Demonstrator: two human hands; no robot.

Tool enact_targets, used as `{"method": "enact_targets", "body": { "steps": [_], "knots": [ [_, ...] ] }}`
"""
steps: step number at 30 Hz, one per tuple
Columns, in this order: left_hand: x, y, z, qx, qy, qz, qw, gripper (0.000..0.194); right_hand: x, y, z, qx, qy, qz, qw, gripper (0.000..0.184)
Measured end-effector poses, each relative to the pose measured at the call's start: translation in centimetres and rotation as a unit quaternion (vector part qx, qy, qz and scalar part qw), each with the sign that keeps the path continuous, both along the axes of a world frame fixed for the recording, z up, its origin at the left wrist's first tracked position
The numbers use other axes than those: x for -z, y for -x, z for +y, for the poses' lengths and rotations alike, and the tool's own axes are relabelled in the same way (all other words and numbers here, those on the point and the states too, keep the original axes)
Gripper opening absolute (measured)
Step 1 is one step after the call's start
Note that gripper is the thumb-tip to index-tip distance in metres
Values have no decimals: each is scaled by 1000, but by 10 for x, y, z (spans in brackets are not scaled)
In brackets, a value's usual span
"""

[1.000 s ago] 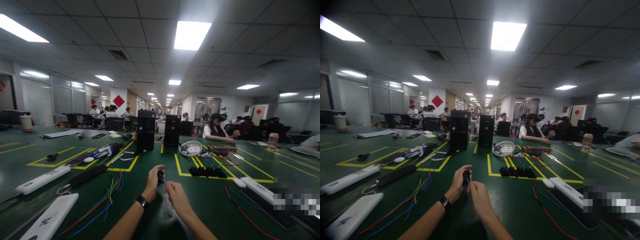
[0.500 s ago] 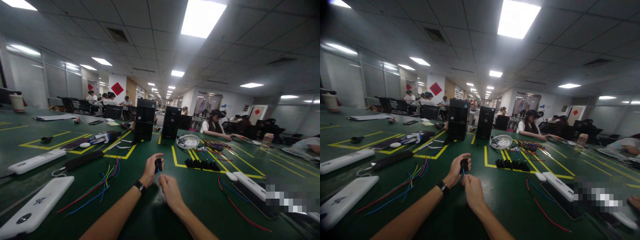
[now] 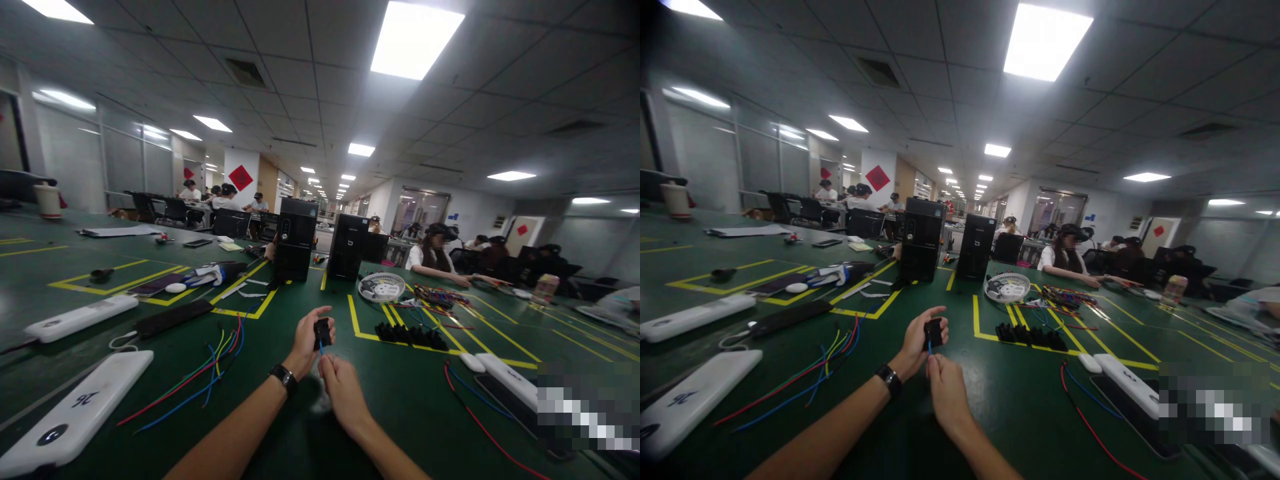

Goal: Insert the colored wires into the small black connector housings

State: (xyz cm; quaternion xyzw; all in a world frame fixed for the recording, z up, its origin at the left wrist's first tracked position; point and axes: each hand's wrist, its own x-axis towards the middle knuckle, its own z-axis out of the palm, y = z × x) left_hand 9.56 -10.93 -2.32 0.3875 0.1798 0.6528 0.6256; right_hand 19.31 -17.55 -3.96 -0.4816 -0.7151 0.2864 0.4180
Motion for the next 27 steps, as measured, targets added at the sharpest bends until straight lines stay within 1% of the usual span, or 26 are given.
{"method": "enact_targets", "body": {
  "steps": [5,7,9,11,13,15,18,21,24,27],
  "knots": [
    [7,4,5,-28,-12,44,999,35,-6,-3,2,19,18,71,997,37],
    [8,3,5,-24,-9,34,999,35,-6,-5,2,16,23,66,997,37],
    [8,1,5,-3,3,8,1000,36,-3,-3,2,6,21,37,999,37],
    [9,2,5,32,23,-15,999,39,0,0,2,3,15,9,1000,37],
    [12,5,6,48,35,-20,998,41,0,3,2,7,7,5,1000,38],
    [14,7,8,33,26,2,999,40,-2,3,2,14,4,25,1000,38],
    [15,6,11,-9,-6,35,999,36,-5,-1,4,27,4,66,997,37],
    [12,0,11,-33,5,-6,999,36,-1,2,5,34,0,67,997,37],
    [10,0,10,-25,47,-55,997,40,1,11,3,23,-15,35,999,37],
    [13,7,8,-5,40,-39,998,41,-3,15,0,14,-18,34,999,36]
  ]
}}
